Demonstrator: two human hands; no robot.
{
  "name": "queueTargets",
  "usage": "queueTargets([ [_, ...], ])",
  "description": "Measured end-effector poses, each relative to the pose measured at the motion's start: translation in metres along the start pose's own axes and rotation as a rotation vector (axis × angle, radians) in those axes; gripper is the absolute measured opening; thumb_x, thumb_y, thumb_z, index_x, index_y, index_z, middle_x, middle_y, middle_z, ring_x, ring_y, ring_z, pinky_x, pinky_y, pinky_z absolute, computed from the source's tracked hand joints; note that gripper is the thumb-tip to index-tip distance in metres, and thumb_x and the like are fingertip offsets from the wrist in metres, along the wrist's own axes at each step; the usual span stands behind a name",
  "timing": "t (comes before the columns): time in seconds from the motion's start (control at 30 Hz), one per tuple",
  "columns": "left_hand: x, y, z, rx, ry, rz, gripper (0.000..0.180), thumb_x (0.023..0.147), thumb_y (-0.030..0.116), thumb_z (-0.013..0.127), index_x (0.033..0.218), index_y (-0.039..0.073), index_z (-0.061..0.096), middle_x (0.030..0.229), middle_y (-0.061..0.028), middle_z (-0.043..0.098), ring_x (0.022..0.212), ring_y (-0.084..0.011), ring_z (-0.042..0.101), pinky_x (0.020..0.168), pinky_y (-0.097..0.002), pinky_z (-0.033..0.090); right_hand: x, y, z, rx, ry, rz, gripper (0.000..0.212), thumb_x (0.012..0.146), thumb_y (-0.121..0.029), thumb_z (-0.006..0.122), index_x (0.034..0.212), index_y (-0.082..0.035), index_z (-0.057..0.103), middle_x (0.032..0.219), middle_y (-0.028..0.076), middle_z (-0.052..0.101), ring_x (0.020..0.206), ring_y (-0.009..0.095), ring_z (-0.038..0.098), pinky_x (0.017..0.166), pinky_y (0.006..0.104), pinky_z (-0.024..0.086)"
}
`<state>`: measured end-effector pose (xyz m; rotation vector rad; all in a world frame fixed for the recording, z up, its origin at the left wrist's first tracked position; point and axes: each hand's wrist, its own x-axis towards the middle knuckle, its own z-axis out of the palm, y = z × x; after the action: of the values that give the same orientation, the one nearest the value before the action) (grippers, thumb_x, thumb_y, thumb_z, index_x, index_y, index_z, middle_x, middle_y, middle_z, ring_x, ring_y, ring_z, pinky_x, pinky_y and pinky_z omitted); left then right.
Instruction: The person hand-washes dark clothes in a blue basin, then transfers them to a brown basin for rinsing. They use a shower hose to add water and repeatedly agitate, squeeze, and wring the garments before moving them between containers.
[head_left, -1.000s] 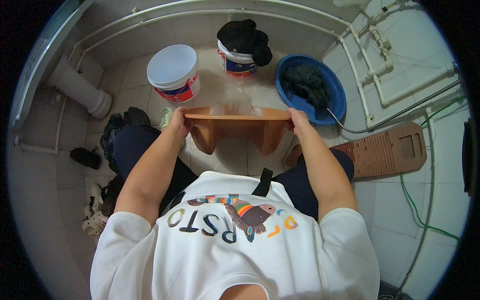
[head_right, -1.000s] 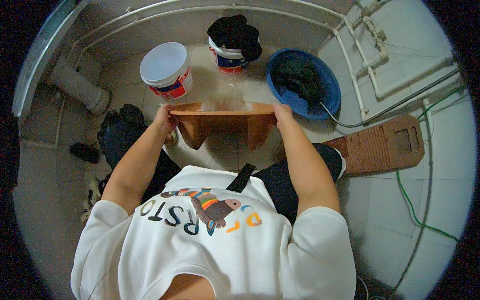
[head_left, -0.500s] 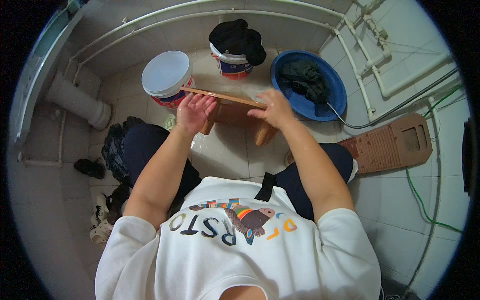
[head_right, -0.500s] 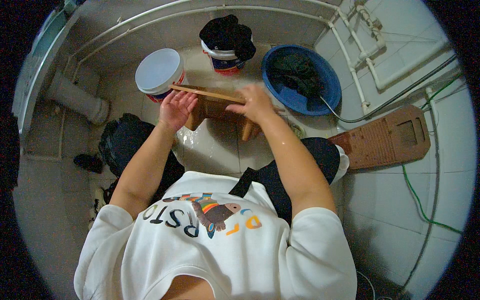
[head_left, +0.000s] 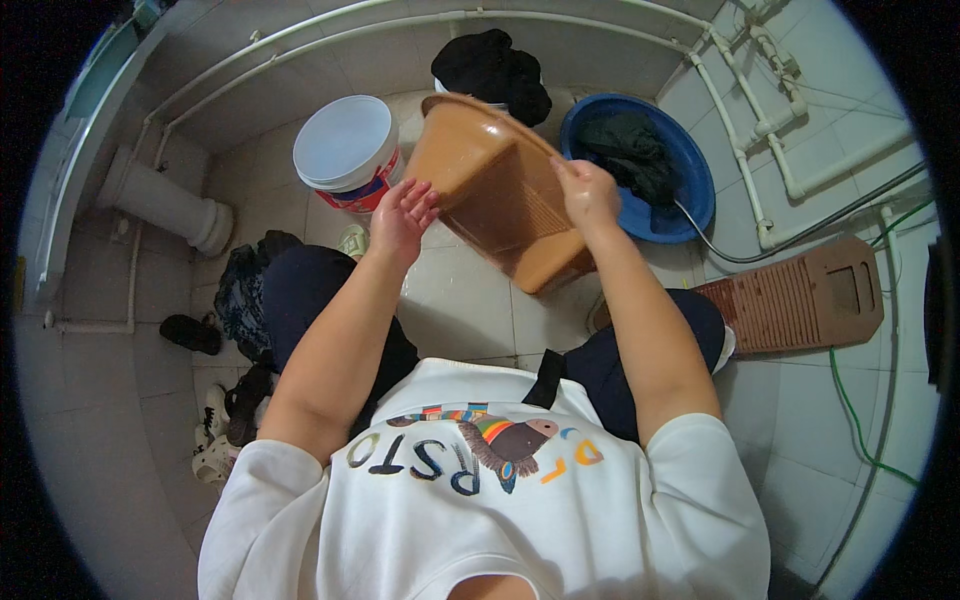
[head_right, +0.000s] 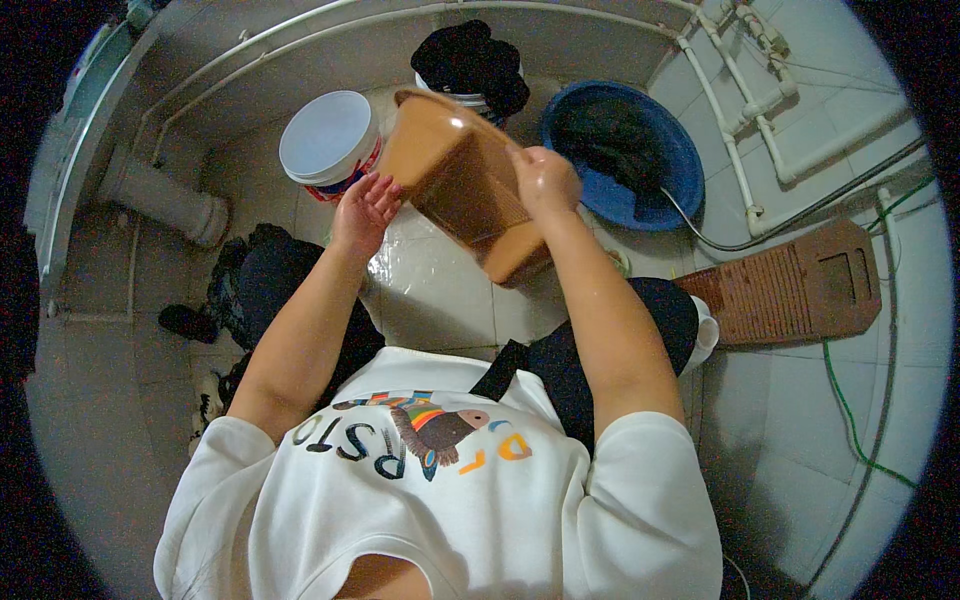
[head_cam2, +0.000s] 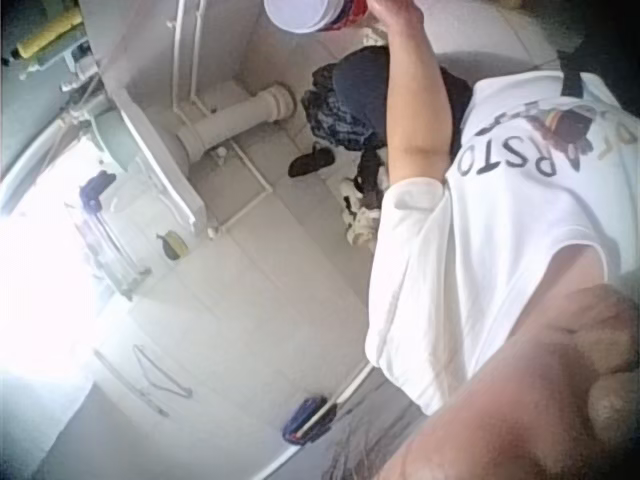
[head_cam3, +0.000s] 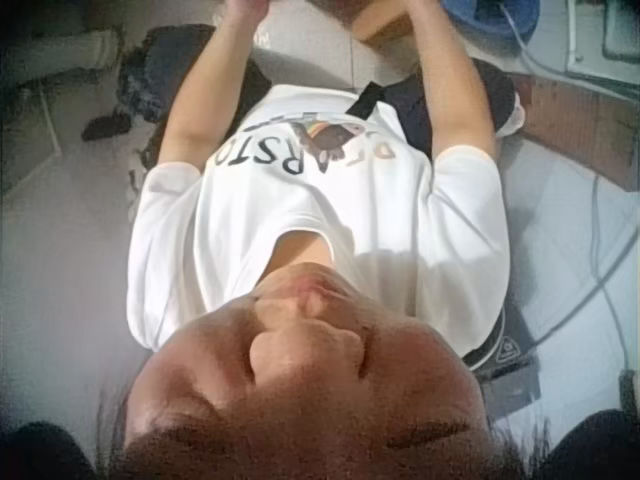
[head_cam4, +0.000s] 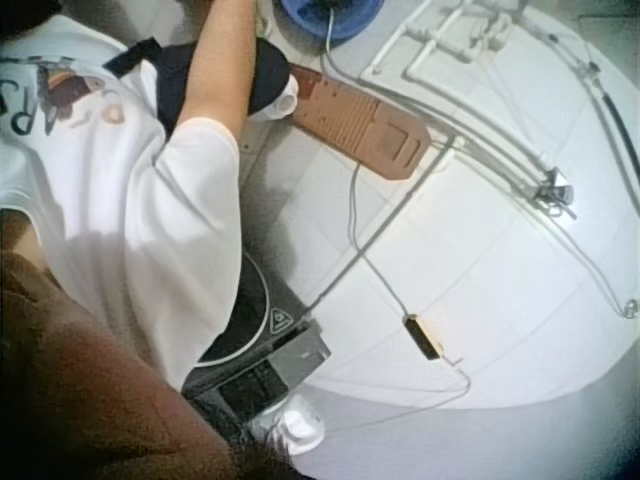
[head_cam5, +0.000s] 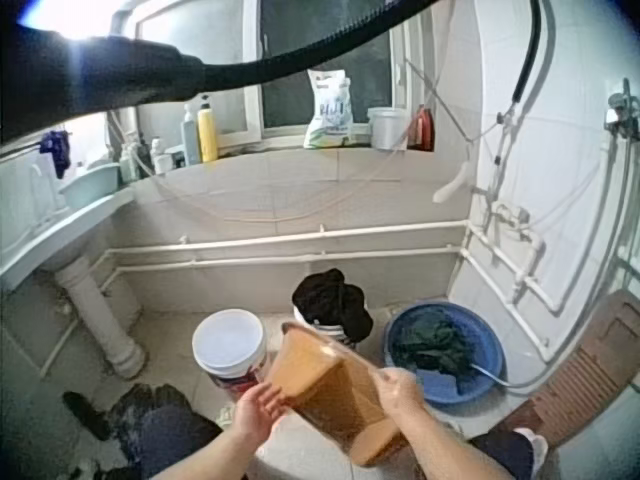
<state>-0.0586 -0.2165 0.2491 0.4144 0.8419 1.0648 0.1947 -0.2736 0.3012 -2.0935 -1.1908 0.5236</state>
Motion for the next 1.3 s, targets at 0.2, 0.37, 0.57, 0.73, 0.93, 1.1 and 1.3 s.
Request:
queueTargets([
  [0.2, 0.007, -0.005, -0.014, 0.143, 0.178, 0.072, 0.016, 0.085, 0.018, 0.05, 0.098, 0.01, 0.046, 0.088, -0.0042, 0.059, 0.078, -0.0166, 0.058, 0.064, -0.029, 0.044, 0.029, 0.024, -0.025, 0.43, 0.129, 0.036, 0.044, 0.079, -0.042, 0.058, 0.087, 0.0, 0.064, 0.078, 0.012, 0.063, 0.071, 0.02, 0.059, 0.068, 0.0318, 0.044],
  [0.37, 0.001, -0.007, -0.013, 0.17, 0.193, 0.057, 0.014, 0.086, 0.017, 0.048, 0.095, 0.007, 0.047, 0.085, -0.0051, 0.057, 0.075, -0.0182, 0.057, 0.06, -0.0281, 0.044, 0.024, 0.013, -0.044, 0.86, 0.106, 0.015, 0.038, 0.082, -0.031, 0.06, 0.086, 0.007, 0.061, 0.077, 0.006, 0.059, 0.066, 0.011, 0.051, 0.062, 0.0252, 0.041],
  [0.57, 0.006, -0.015, -0.027, 0.281, 0.162, -0.056, 0.015, 0.085, 0.017, 0.049, 0.097, 0.009, 0.047, 0.084, -0.0028, 0.059, 0.076, -0.0167, 0.058, 0.063, -0.0293, 0.044, 0.022, 0.012, -0.047, 0.988, 0.069, 0.071, 0.038, 0.082, -0.031, 0.06, 0.085, 0.006, 0.061, 0.078, 0.006, 0.06, 0.068, 0.011, 0.052, 0.063, 0.0255, 0.041],
  [0.73, 0.005, -0.021, -0.02, 0.354, 0.18, -0.052, 0.02, 0.086, 0.023, 0.05, 0.099, 0.009, 0.047, 0.087, -0.004, 0.057, 0.071, -0.0167, 0.055, 0.063, -0.0296, 0.044, 0.016, 0.011, -0.046, 0.719, 0.112, 0.051, 0.039, 0.082, -0.034, 0.059, 0.086, 0.005, 0.062, 0.078, 0.009, 0.062, 0.069, 0.015, 0.055, 0.063, 0.0281, 0.043],
  [0.93, 0.012, -0.018, -0.024, 0.461, 0.35, 0.034, 0.039, 0.084, 0.035, 0.051, 0.114, 0.011, 0.045, 0.116, -0.0062, 0.048, 0.1, -0.0215, 0.048, 0.076, -0.0398, 0.042, -0.005, -0.003, -0.028, 0.091, 0.038, -0.094, 0.043, 0.079, -0.049, 0.052, 0.09, -0.009, 0.064, 0.083, 0.012, 0.063, 0.075, 0.031, 0.059, 0.066, 0.036, 0.044],
  [1.1, -0.005, -0.007, 0.003, 0.586, 0.332, -0.084, 0.073, 0.081, 0.058, 0.043, 0.133, 0.009, 0.026, 0.138, -0.0108, 0.025, 0.123, -0.0305, 0.028, 0.09, -0.0492, 0.031, -0.015, 0.008, -0.008, -0.163, 0.032, -0.365, 0.025, 0.077, -0.034, 0.056, 0.087, -0.013, 0.064, 0.085, 0.008, 0.061, 0.08, 0.03, 0.058, 0.068, 0.0384, 0.045],
  [1.3, -0.003, 0.014, -0.004, 0.296, 0.205, -0.457, 0.089, 0.073, 0.066, 0.047, 0.134, 0.006, 0.023, 0.14, -0.0226, 0.014, 0.124, -0.0462, 0.019, 0.096, -0.0614, 0.021, -0.021, 0.017, 0.009, -0.252, -0.105, -0.773, 0.017, 0.074, -0.028, 0.058, 0.083, -0.015, 0.064, 0.085, 0.005, 0.061, 0.08, 0.027, 0.058, 0.068, 0.0393, 0.046],
])
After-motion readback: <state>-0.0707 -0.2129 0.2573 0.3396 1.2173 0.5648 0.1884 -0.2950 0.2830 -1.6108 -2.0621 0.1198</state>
